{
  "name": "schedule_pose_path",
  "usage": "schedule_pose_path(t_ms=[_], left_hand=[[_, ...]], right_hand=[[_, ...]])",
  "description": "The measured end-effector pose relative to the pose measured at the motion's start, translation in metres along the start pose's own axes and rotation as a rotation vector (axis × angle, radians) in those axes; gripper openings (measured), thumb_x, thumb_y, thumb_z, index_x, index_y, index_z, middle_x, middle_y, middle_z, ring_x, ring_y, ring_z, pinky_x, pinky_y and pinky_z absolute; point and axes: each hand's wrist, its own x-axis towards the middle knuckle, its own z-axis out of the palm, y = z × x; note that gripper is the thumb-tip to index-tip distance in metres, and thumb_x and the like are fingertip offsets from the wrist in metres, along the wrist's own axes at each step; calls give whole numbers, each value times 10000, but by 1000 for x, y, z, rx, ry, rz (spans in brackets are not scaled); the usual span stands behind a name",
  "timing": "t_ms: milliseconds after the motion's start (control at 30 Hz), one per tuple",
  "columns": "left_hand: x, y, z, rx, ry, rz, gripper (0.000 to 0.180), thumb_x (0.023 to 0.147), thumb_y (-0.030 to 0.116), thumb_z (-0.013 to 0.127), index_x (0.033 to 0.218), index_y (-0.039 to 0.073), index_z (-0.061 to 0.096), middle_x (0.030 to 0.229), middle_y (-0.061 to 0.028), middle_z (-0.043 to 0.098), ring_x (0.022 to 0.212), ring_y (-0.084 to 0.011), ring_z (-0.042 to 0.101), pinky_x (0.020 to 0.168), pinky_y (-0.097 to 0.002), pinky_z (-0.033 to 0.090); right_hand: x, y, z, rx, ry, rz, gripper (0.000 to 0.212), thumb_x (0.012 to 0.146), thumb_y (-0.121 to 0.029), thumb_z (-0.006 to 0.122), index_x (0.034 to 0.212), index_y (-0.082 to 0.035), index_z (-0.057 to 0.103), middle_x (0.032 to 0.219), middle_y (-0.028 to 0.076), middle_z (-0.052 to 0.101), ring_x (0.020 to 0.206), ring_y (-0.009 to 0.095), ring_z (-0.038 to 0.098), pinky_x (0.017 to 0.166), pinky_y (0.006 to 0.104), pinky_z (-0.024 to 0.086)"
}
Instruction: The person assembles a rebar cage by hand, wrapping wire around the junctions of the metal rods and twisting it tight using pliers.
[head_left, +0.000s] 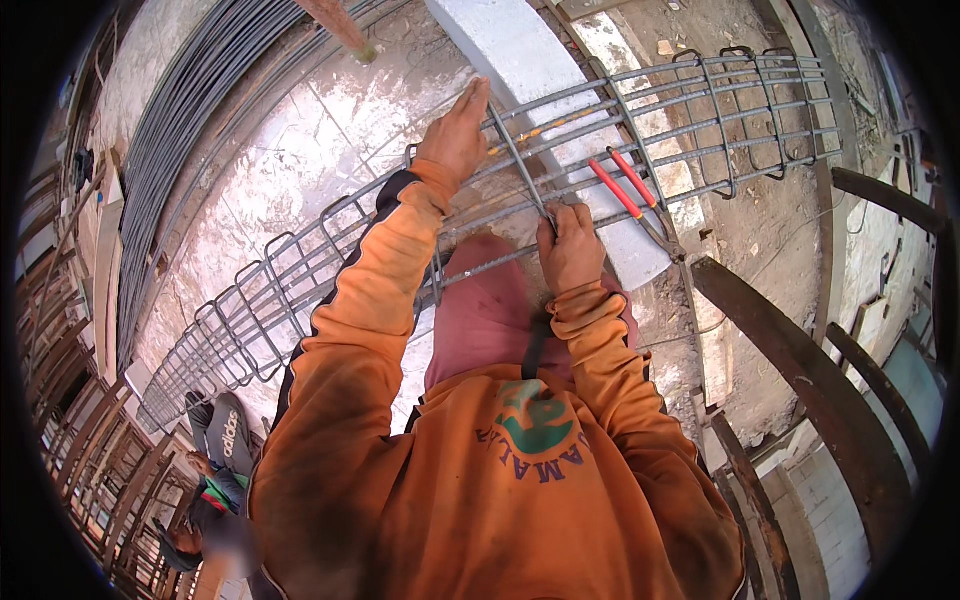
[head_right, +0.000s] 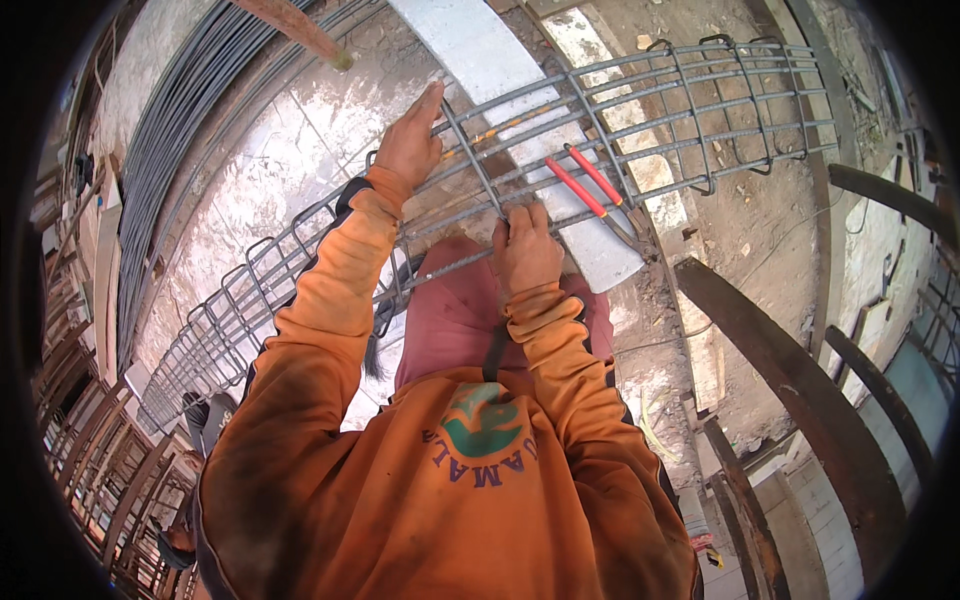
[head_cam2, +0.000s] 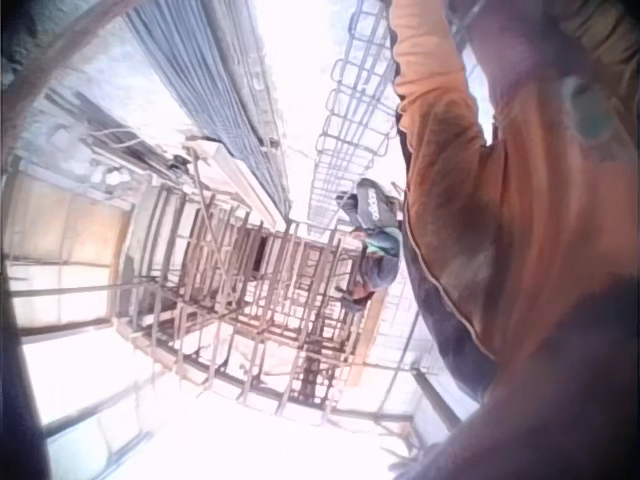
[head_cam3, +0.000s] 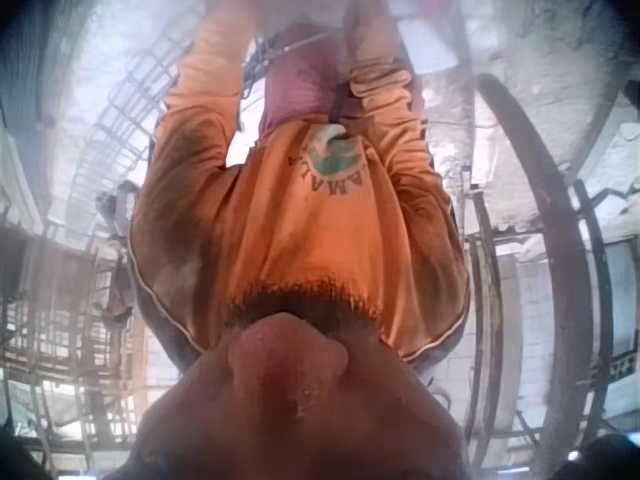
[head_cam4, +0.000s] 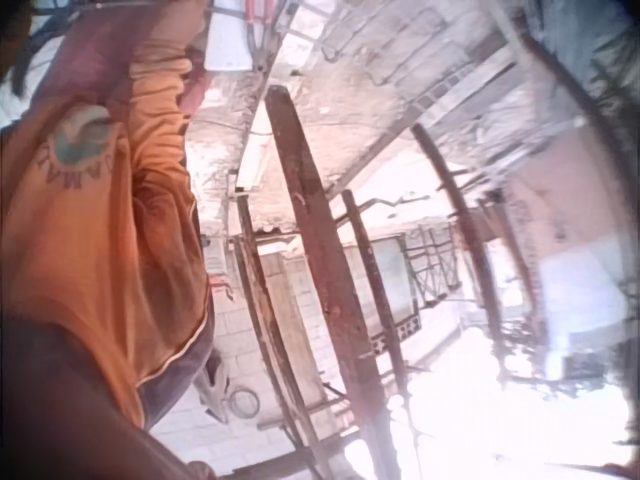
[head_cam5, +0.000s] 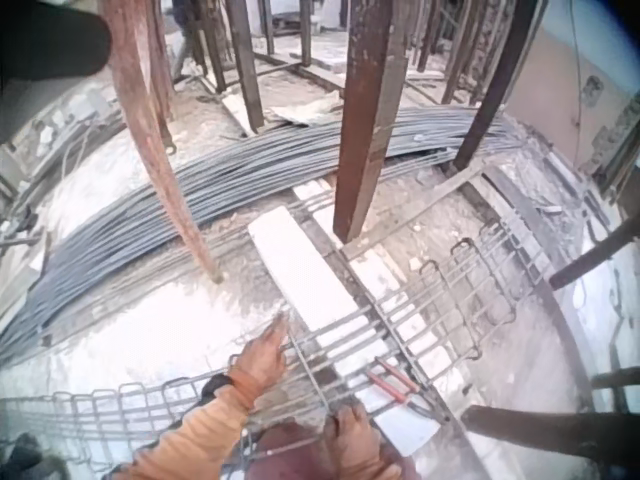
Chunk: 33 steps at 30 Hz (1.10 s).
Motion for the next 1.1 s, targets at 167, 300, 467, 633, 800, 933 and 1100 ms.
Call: schedule_pose_path(t_ms=[167, 300, 467, 633, 800, 933, 1100], left_hand=[[-1, -6, 7, 172, 135, 59, 697, 713, -21, 542, 1390, 94, 419, 1384, -164, 475, 1216, -340, 507, 936, -414, 491], [2, -5, 2, 110, 129, 16, 695, 706, -14, 561, 1375, 140, 449, 1347, -144, 519, 1169, -331, 546, 906, -405, 511], [13, -8, 0, 90, 60, -55, 671, 707, 4, 601, 1350, 142, 469, 1299, -130, 556, 1102, -334, 585, 898, -396, 515], [13, -14, -6, 32, 43, -45, 609, 726, 40, 568, 1322, 125, 479, 1275, -129, 565, 1029, -349, 612, 863, -437, 520], [17, -5, -11, -4, 159, 41, 507, 683, 4, 607, 1181, 78, 556, 1177, -132, 611, 984, -351, 623, 830, -425, 530], [20, -19, -10, 33, 68, 88, 500, 660, -24, 639, 1151, 42, 572, 1157, -149, 619, 953, -332, 643, 796, -366, 546], [21, -30, -6, -67, 12, 87, 515, 663, -34, 635, 1170, 29, 564, 1198, -146, 599, 905, -297, 662, 782, -363, 551]], right_hand=[[2, 1, 1, -25, -44, -28, 171, 852, -236, 613, 969, -112, 605, 950, 92, 569, 709, 350, 636, 623, 477, 518], [3, 5, 0, 0, -7, -66, 146, 841, -229, 622, 927, -114, 600, 907, 99, 576, 679, 343, 635, 587, 463, 518], [23, 1, 2, -32, 10, -49, 136, 826, -190, 629, 931, -109, 602, 897, 96, 576, 668, 321, 637, 562, 429, 520], [10, 5, 4, -15, 17, -119, 167, 813, -168, 643, 967, -108, 613, 884, 91, 571, 651, 310, 631, 557, 415, 516], [6, 7, 2, 41, 29, -108, 193, 813, -176, 646, 996, -118, 622, 876, 89, 568, 640, 301, 623, 552, 411, 509], [3, 7, 8, -1, 30, -109, 202, 822, -193, 647, 1016, -137, 629, 867, 78, 574, 636, 297, 620, 539, 407, 502], [4, 4, -3, 129, -41, -39, 270, 872, -189, 616, 1117, -77, 618, 930, 138, 595, 773, 347, 623, 669, 403, 519]])
